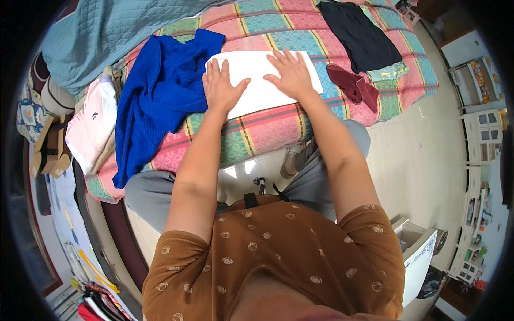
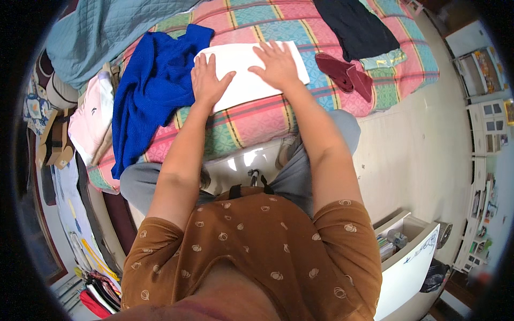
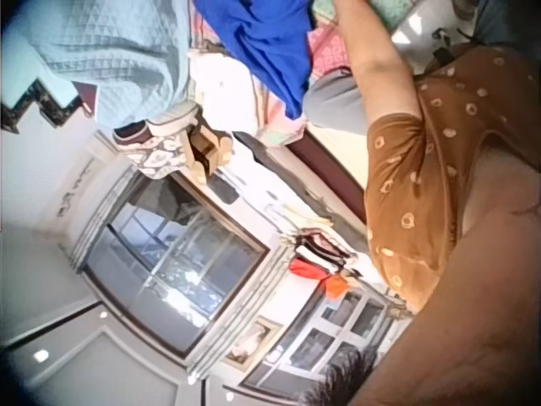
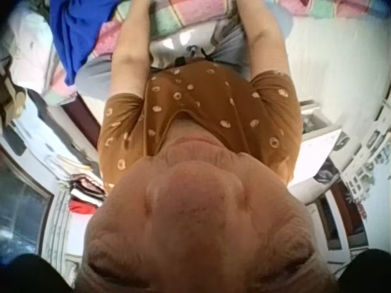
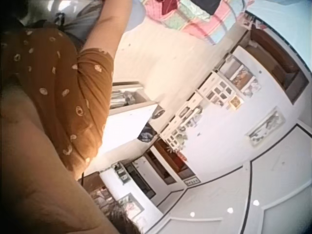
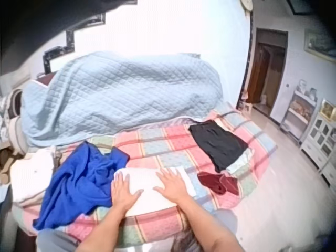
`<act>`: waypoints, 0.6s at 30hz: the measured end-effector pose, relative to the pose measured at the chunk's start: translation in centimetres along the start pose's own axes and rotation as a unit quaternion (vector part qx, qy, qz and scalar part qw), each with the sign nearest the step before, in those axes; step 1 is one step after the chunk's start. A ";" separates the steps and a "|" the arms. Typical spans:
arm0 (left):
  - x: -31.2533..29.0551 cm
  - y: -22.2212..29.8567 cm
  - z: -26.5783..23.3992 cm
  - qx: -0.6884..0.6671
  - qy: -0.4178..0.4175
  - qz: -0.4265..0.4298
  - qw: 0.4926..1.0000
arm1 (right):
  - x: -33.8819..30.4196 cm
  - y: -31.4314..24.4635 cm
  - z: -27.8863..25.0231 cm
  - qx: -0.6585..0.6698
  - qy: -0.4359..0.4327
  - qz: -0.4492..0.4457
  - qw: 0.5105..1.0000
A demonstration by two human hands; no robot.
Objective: The person sits on the floor and folds several items of clothing by hand. They fold a light-colored shirt, a blue sweater, and a pair of black pants, stacking them neatly. Finally, they fold a large patterned quilt.
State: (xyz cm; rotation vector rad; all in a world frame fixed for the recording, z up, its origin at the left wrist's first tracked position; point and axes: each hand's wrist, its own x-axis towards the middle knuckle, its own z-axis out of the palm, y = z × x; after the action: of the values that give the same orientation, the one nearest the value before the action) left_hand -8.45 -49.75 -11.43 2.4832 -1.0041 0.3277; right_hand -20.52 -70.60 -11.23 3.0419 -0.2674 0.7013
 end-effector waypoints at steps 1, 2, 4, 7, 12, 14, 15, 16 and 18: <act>0.0 -0.1 -0.1 0.004 0.000 0.001 1.000 | 0.0 0.8 -0.5 -0.033 -0.005 0.011 0.999; 0.0 -0.1 0.0 0.001 0.006 0.004 1.000 | -0.4 2.0 -0.4 -0.028 -0.001 0.036 0.999; -0.1 0.0 0.1 -0.003 0.010 0.007 1.000 | -1.2 4.3 0.1 -0.016 0.006 0.088 0.996; 0.3 -0.2 0.3 0.002 0.019 0.012 1.000 | -1.4 5.4 0.9 0.011 0.052 0.127 0.991; 0.5 2.9 0.4 0.079 0.054 0.027 0.995 | -1.5 5.5 2.3 0.020 0.079 0.143 0.986; 0.5 7.1 0.7 0.035 0.042 0.103 0.993 | -1.8 5.4 2.2 0.031 0.075 0.148 0.986; 0.8 9.6 0.3 0.051 -0.001 0.139 0.989 | -2.1 5.7 2.1 0.030 0.071 0.151 0.986; 1.0 10.9 1.1 0.045 -0.004 0.154 0.987 | -1.9 5.8 2.2 0.022 0.068 0.145 0.987; 1.9 11.0 2.2 0.054 -0.030 0.143 0.988 | -2.0 6.2 2.4 0.049 0.070 0.142 0.986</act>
State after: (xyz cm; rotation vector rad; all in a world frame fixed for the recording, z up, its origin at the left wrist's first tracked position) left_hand -14.75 -59.00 -9.22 2.4550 -1.4076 0.4075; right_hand -22.31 -76.51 -14.45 3.0579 -0.6939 0.9646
